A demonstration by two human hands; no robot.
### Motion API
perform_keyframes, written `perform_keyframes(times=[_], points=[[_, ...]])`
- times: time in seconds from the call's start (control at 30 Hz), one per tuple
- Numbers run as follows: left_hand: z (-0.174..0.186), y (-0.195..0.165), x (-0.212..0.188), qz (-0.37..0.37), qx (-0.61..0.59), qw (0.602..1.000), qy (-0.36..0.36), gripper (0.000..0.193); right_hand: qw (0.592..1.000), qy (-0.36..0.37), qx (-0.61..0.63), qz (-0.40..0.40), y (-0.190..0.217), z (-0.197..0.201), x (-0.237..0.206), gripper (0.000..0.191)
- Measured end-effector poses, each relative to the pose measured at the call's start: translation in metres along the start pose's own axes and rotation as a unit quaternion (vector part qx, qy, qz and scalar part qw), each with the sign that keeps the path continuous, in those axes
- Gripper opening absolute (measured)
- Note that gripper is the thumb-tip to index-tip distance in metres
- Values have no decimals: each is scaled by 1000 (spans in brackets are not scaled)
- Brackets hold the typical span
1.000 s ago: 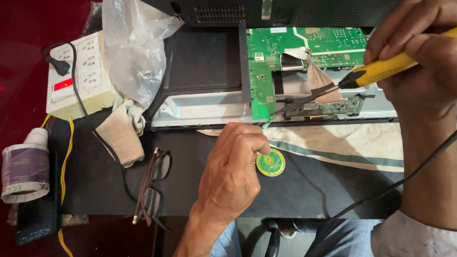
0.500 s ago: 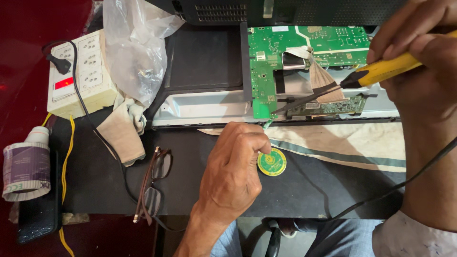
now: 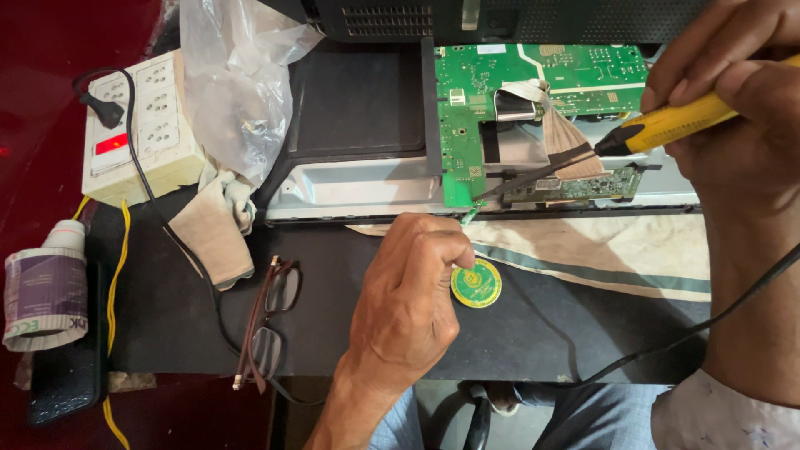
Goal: The person uses a soldering iron and solder wire to repair a green circuit board. They apply heat to specific points on the board while feeding solder to create connections. The task involves precise hand movements to control the flow of solder and the temperature of the iron.
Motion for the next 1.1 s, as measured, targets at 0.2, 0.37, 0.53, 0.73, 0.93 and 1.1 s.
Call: perform_keyframes(times=[0.2,0.37,0.53,0.73,0.93,1.1], points=[[1,0,-2,-3,8,1000,-4,16,999,1,-33,-15,-8,4,-6,35],[0,1,-7,-3,15,1000,-9,17,999,-3,-1,-34,-15,5,-12,35],[-8,0,-18,-25,49,998,-22,21,999,-9,-18,-43,-16,6,-12,37],[-24,-7,-31,-61,111,992,-23,31,997,-3,-80,6,3,1,-4,32],[-36,-13,-38,-77,125,989,-28,35,999,-7,-47,-4,3,1,-5,35],[-38,-15,-42,-80,90,993,-17,29,996,3,-80,39,9,0,1,38]])
Point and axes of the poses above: each hand's wrist, its own x-axis towards the middle knuckle, its own z-axis out of the back of the hand, y = z × x, the point moved 10 cm from there along x, towards the middle knuckle, and after that the axes turned 14 degrees about -x, right-handed, at the moved point
